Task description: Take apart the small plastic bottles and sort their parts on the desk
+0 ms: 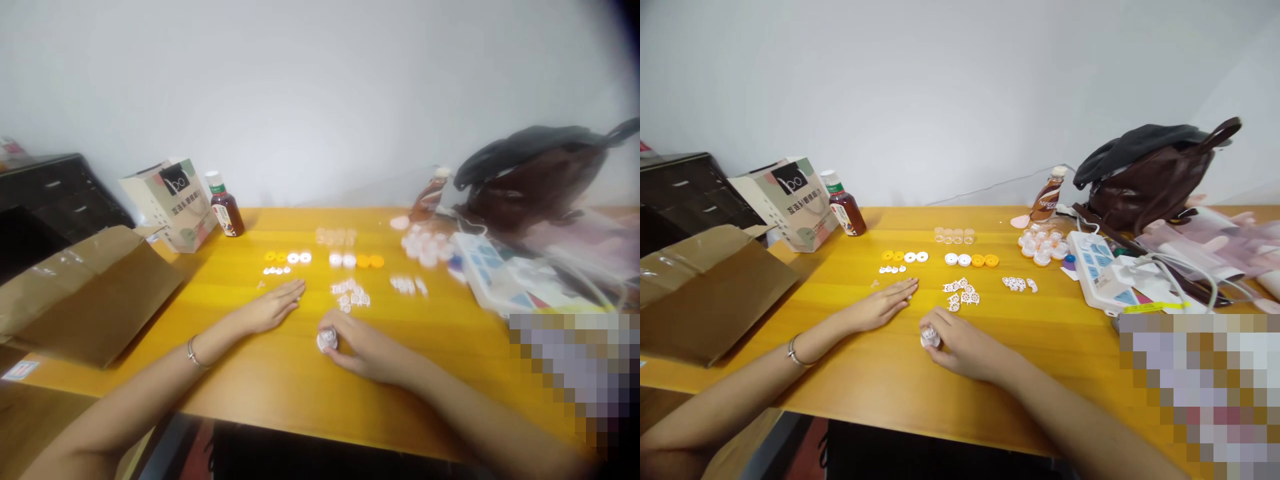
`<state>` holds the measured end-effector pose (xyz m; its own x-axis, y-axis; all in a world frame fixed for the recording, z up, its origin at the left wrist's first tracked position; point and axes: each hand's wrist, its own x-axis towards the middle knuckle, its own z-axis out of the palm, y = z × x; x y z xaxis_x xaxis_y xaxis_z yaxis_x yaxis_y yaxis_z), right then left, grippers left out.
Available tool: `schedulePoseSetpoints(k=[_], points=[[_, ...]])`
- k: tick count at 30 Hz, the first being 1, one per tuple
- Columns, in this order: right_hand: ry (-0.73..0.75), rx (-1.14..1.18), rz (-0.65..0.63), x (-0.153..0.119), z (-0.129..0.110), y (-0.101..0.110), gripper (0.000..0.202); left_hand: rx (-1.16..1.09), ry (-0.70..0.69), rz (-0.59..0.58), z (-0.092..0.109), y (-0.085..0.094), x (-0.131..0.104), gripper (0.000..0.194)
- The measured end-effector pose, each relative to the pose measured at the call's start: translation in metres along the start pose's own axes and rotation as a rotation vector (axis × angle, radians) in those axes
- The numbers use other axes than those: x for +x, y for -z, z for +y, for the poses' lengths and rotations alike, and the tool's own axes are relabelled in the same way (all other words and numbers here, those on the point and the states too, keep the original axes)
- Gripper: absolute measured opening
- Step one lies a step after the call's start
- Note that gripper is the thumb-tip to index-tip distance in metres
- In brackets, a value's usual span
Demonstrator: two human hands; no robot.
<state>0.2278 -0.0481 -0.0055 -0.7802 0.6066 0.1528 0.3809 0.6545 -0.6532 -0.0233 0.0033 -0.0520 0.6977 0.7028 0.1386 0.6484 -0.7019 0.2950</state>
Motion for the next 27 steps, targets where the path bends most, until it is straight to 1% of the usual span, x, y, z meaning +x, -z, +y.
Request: schedulePoseSetpoints(k=[4,7,15,21,24,27], points=[[-0.005,0.007,0.005,-0.001,0.002,-0.002,0.012,-0.005,-0.043,-0.003,0.012,0.000,-0.012,0.046],[-0.012,0.006,0.006,0.000,0.003,-0.002,0.012,0.008,-0.038,0.002,0.016,-0.001,-0.015,0.047],[-0.022,0.005,0.022,0.002,0.006,-0.005,0.016,-0.020,0.042,0.048,0.009,-0.004,-0.006,0.047],[-0.016,-0.006,0.025,0.002,0.008,-0.007,0.017,-0.017,0.058,0.076,0.003,-0.006,0.002,0.045],[-0.023,-0.019,0.022,0.002,0.008,-0.007,0.017,-0.010,0.038,0.057,0.005,-0.004,0.002,0.048],[-0.027,-0.028,0.031,0.002,0.009,-0.008,0.022,-0.009,-0.019,0.005,0.006,-0.004,0.002,0.044]])
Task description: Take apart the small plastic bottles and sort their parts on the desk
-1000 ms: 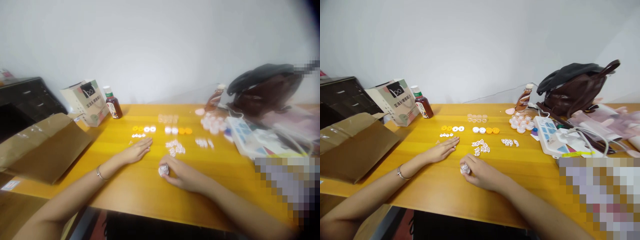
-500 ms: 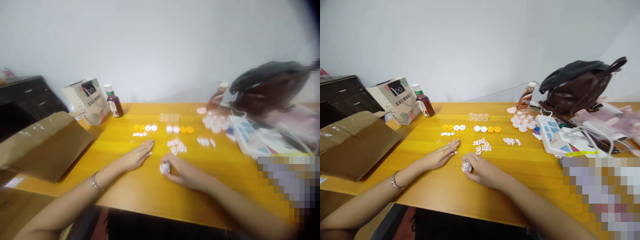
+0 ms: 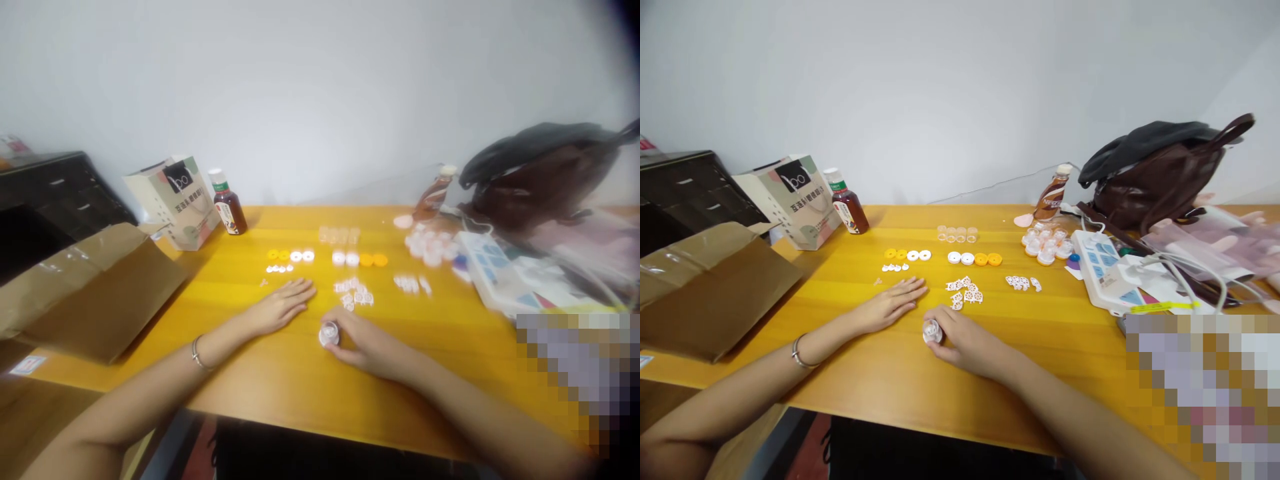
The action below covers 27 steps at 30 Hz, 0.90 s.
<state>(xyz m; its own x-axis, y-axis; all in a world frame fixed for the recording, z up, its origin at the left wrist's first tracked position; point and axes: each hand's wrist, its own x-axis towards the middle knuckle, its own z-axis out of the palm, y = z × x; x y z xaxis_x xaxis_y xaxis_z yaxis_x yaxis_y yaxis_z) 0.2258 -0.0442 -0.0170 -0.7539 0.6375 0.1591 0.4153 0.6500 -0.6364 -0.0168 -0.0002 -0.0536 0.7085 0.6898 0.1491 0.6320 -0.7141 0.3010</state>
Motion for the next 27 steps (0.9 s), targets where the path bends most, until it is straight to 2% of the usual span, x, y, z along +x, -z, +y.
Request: schedulePoseSetpoints(k=[3,7,10,13,15,19,23,27], points=[[-0.002,0.004,0.026,0.000,0.002,-0.002,0.026,0.001,-0.018,-0.009,-0.002,-0.001,0.001,0.041],[-0.026,0.028,0.059,0.001,0.005,-0.004,0.023,0.006,-0.018,0.110,0.005,0.003,0.000,0.042],[-0.057,0.064,0.085,0.003,0.008,-0.006,0.017,0.023,-0.098,0.207,0.022,0.007,-0.002,0.041],[-0.089,0.085,0.146,0.004,0.012,-0.008,0.015,0.018,-0.171,0.203,0.044,0.002,0.000,0.046],[-0.121,0.066,0.182,0.004,0.014,-0.009,0.018,-0.008,-0.121,0.171,0.056,-0.006,0.005,0.049],[-0.189,0.089,0.150,0.003,0.013,-0.010,0.018,-0.166,0.048,0.137,0.066,-0.022,0.015,0.032],[-0.255,0.041,0.150,0.004,0.010,-0.011,0.020,-0.301,0.104,0.126,0.067,-0.024,0.018,0.021],[-0.346,-0.134,0.197,0.007,0.006,-0.014,0.028,-0.367,0.186,0.125,0.068,-0.024,0.016,0.025]])
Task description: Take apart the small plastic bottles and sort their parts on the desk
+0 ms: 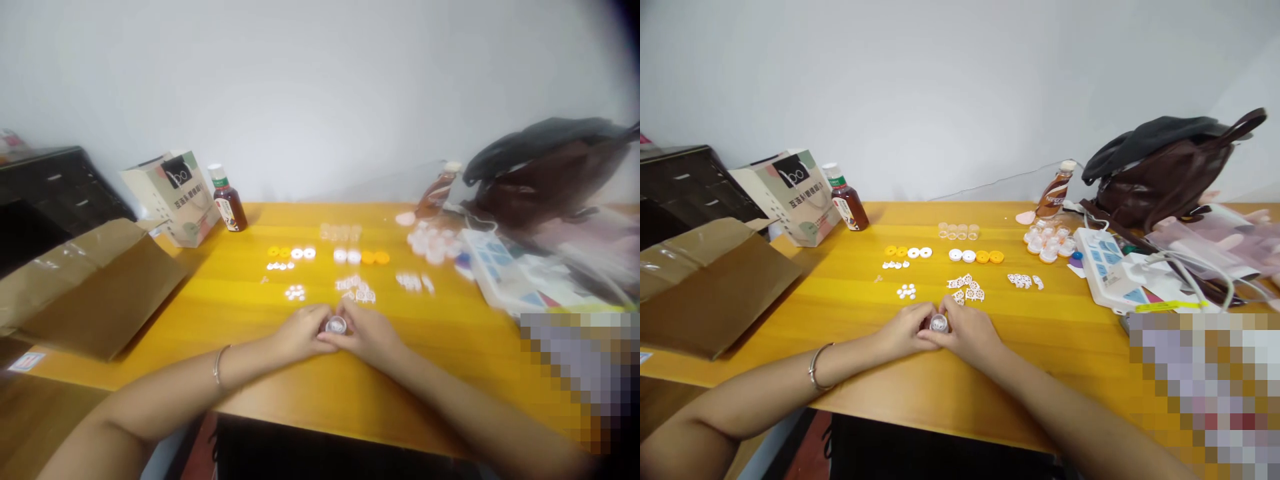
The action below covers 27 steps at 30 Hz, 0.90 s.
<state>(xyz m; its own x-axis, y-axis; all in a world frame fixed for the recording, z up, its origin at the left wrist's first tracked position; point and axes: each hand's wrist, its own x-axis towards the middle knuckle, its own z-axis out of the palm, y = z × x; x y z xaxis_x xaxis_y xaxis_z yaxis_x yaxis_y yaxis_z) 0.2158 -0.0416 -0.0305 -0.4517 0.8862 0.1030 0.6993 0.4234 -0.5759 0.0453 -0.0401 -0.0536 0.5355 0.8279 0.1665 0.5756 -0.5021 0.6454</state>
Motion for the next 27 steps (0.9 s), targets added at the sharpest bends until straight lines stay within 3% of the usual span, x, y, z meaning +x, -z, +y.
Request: schedulePoseSetpoints(k=[5,10,13,17,21,24,27], points=[[-0.009,-0.025,0.011,0.001,-0.005,-0.004,0.023,-0.013,0.073,-0.013,-0.003,-0.003,0.003,0.027],[-0.015,-0.034,0.031,0.002,-0.005,-0.007,0.018,0.013,0.027,-0.073,-0.005,0.000,0.006,0.025],[0.011,-0.034,0.027,0.002,-0.002,-0.008,0.019,0.064,-0.084,-0.130,-0.001,0.014,0.007,0.031],[0.010,-0.027,0.025,0.002,0.000,-0.004,0.020,0.228,-0.160,-0.062,-0.003,0.052,0.014,0.064],[-0.002,-0.029,0.029,0.002,0.000,-0.002,0.019,0.465,0.139,0.008,-0.023,0.085,0.035,0.067],[-0.006,-0.039,0.014,0.001,-0.001,-0.003,0.020,0.581,0.334,-0.133,-0.040,0.094,0.053,0.071],[-0.008,-0.038,0.002,0.000,-0.001,-0.003,0.020,0.608,0.416,-0.259,-0.049,0.094,0.063,0.076]])
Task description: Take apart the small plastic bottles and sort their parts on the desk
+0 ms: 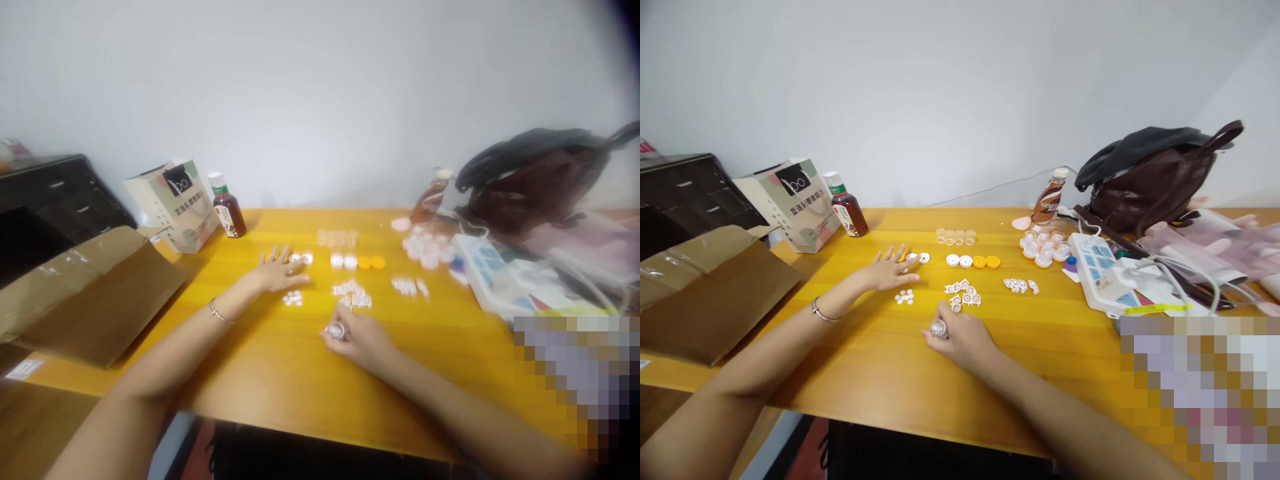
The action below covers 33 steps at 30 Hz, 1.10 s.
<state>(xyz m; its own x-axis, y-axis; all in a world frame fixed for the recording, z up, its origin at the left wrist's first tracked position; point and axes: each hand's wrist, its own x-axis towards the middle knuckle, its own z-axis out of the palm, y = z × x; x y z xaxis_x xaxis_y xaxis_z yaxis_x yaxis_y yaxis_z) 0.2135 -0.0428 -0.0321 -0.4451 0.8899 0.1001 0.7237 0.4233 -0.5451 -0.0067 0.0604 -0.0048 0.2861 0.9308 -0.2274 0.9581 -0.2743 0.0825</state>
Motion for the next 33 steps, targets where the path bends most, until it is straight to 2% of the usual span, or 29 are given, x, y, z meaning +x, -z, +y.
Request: schedulePoseSetpoints(k=[5,13,19,23,25,27,30,33], points=[[0.005,0.005,0.002,-0.001,-0.001,0.002,0.019,0.031,0.076,-0.006,0.003,-0.003,0.003,0.076],[-0.002,0.022,-0.016,0.000,-0.001,0.002,0.019,0.018,0.040,0.026,-0.002,-0.008,0.008,0.075],[0.006,0.021,-0.016,0.000,-0.001,0.002,0.018,0.005,0.073,0.001,-0.006,-0.003,0.018,0.078],[0.010,0.015,-0.005,-0.001,-0.001,0.002,0.018,0.020,0.078,0.015,0.000,0.001,0.015,0.079],[0.013,0.011,-0.010,-0.001,-0.001,0.002,0.018,0.043,0.042,0.069,0.007,0.000,0.008,0.081],[0.011,0.008,-0.013,0.000,-0.001,0.002,0.018,0.055,-0.054,0.108,0.015,-0.003,0.002,0.080],[0.007,0.011,-0.009,0.000,-0.001,0.002,0.018,0.053,-0.189,0.084,0.023,-0.008,0.000,0.077],[0.002,0.011,-0.011,0.000,-0.002,0.002,0.018,0.059,-0.196,0.060,0.026,-0.010,0.007,0.077]])
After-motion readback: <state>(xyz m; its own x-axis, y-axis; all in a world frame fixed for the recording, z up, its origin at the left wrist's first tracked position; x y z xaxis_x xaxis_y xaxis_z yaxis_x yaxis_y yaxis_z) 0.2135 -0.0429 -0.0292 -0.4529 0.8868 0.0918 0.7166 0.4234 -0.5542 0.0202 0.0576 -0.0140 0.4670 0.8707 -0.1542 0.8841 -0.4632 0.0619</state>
